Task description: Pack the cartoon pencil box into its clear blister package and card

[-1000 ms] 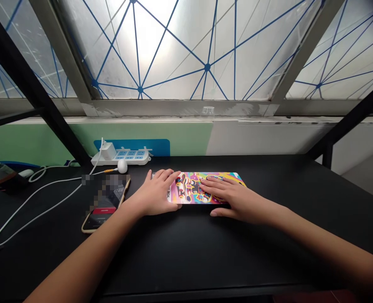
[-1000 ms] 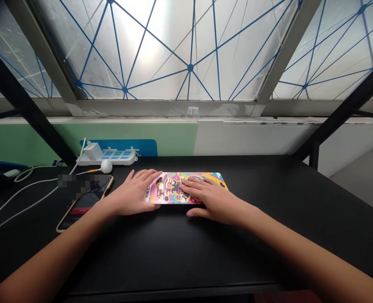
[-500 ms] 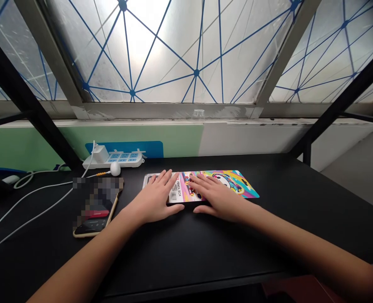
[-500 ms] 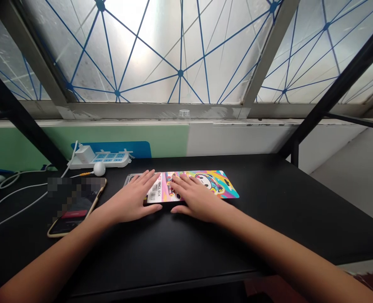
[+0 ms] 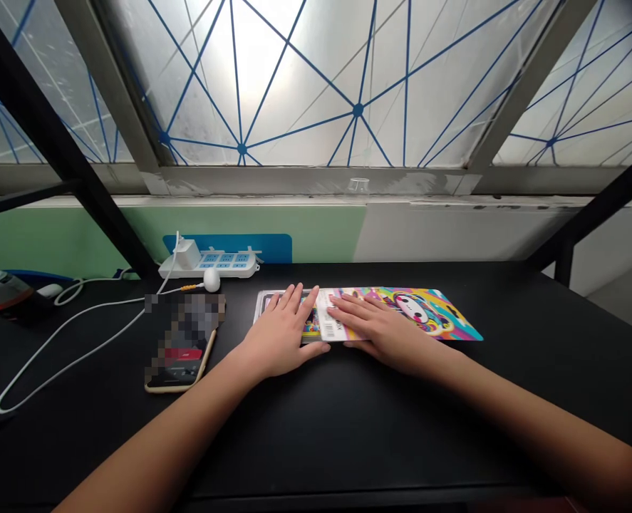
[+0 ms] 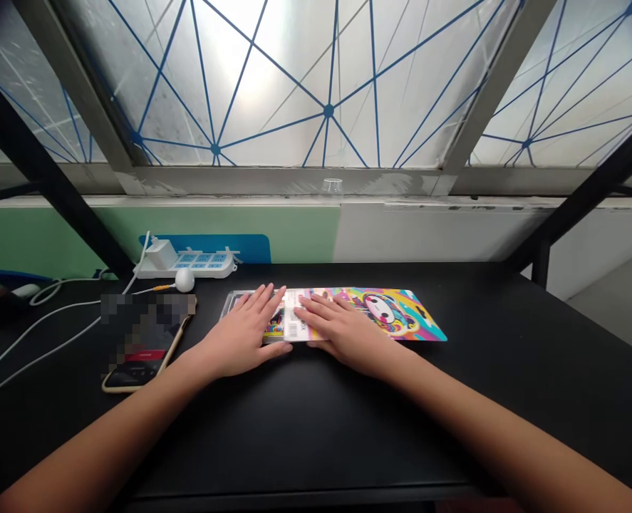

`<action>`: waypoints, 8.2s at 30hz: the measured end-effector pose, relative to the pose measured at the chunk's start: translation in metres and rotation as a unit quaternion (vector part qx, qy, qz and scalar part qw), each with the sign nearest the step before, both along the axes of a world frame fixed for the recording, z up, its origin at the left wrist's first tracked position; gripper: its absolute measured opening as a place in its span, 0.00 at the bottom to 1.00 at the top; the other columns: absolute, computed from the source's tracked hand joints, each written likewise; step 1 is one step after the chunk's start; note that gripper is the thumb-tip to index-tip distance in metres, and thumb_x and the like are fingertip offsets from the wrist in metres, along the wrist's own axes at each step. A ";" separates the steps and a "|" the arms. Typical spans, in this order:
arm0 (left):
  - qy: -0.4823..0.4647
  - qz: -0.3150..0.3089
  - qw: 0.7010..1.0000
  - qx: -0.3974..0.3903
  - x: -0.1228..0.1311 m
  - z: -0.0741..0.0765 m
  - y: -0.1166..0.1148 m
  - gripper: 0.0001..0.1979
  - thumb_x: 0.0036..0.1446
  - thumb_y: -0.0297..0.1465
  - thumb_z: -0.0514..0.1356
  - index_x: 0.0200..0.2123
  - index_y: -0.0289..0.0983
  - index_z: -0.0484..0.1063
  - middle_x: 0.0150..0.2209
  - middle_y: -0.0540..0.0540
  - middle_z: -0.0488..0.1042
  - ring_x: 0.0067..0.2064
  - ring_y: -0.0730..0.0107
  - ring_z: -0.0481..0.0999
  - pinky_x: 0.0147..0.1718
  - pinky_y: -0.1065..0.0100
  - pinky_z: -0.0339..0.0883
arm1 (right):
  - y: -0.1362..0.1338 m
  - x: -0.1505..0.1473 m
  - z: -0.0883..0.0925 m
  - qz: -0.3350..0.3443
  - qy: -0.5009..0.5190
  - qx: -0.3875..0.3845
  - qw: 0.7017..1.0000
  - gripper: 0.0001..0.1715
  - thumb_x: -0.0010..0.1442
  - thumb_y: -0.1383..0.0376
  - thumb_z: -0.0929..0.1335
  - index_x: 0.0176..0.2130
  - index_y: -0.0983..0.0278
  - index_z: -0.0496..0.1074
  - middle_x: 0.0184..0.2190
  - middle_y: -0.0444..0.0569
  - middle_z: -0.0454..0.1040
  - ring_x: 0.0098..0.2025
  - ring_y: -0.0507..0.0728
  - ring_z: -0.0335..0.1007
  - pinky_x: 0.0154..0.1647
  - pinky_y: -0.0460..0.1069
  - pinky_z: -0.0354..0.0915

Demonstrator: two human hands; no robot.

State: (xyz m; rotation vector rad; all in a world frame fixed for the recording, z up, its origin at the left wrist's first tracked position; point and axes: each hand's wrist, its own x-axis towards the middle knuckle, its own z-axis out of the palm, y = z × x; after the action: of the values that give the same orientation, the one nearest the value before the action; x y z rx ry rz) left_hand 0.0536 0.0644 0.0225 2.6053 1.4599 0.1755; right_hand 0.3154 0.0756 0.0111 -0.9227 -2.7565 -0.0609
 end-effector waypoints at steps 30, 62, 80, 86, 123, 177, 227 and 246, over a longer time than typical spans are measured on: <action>-0.055 0.034 0.996 0.057 0.001 -0.006 0.015 0.24 0.73 0.38 0.45 0.66 0.35 0.64 0.71 0.34 0.58 0.73 0.50 0.54 0.68 0.43 0.48 | -0.084 -0.089 -0.014 0.097 0.013 0.037 0.995 0.27 0.73 0.58 0.60 0.62 0.73 0.68 0.58 0.62 0.75 0.61 0.69 0.69 0.61 0.62 0.66; -0.041 0.065 0.991 0.106 -0.015 -0.005 0.015 0.29 0.70 0.49 0.48 0.65 0.39 0.64 0.68 0.37 0.65 0.68 0.44 0.61 0.64 0.40 0.54 | 0.071 0.013 0.026 -0.147 0.007 -0.106 0.983 0.30 0.55 0.41 0.72 0.47 0.57 0.78 0.46 0.57 0.74 0.50 0.70 0.71 0.48 0.66 0.71; -0.129 -0.075 0.945 0.292 -0.041 0.040 -0.029 0.14 0.66 0.31 0.60 0.55 0.40 0.73 0.49 0.41 0.77 0.51 0.55 0.73 0.53 0.53 0.69 | -0.040 0.026 0.030 -0.071 0.142 0.243 0.957 0.21 0.67 0.67 0.68 0.59 0.60 0.67 0.46 0.56 0.75 0.47 0.64 0.71 0.50 0.59 0.69; -0.175 -0.050 0.932 0.313 -0.031 0.000 -0.097 0.18 0.64 0.24 0.60 0.55 0.42 0.71 0.50 0.42 0.77 0.53 0.54 0.73 0.55 0.52 0.68 | -0.083 0.043 0.005 -0.005 0.155 0.259 0.953 0.23 0.64 0.75 0.68 0.57 0.60 0.69 0.44 0.53 0.75 0.50 0.62 0.71 0.54 0.59 0.69; -0.299 0.232 0.924 -0.056 -0.033 -0.021 -0.117 0.34 0.64 0.51 0.58 0.66 0.42 0.59 0.57 0.36 0.70 0.59 0.46 0.69 0.57 0.47 0.65 | -0.067 0.062 -0.015 -0.136 0.233 -0.177 0.947 0.36 0.62 0.47 0.71 0.65 0.51 0.65 0.66 0.52 0.68 0.64 0.69 0.67 0.61 0.59 0.68; -0.229 0.117 0.962 -0.093 -0.045 -0.032 -0.109 0.34 0.73 0.47 0.45 0.75 0.42 0.39 0.74 0.43 0.48 0.74 0.51 0.49 0.70 0.39 0.42 | -0.116 0.011 0.001 -0.005 0.109 0.066 0.992 0.24 0.61 0.61 0.72 0.56 0.49 0.69 0.40 0.44 0.83 0.40 0.63 0.81 0.53 0.61 0.70; -0.037 0.148 0.977 0.146 -0.031 0.004 -0.007 0.25 0.69 0.38 0.57 0.64 0.32 0.66 0.60 0.33 0.74 0.65 0.46 0.69 0.60 0.46 0.68 | 0.036 0.042 -0.022 -0.226 0.222 -0.047 0.947 0.36 0.66 0.46 0.66 0.65 0.59 0.66 0.63 0.58 0.72 0.62 0.72 0.70 0.59 0.65 0.69; 0.072 0.084 0.991 0.079 -0.011 0.000 -0.011 0.29 0.71 0.37 0.54 0.71 0.41 0.55 0.71 0.28 0.56 0.72 0.40 0.55 0.62 0.40 0.61 | -0.026 -0.015 -0.012 0.136 0.015 0.022 0.990 0.40 0.67 0.54 0.69 0.72 0.59 0.56 0.69 0.51 0.63 0.68 0.63 0.62 0.68 0.56 0.59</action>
State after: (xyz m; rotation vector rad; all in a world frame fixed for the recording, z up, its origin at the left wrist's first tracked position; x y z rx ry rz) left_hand 0.0428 0.0535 0.0222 2.6647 1.7852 0.1290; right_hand 0.3001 0.0495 -0.0013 -0.5263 -2.8131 -0.0599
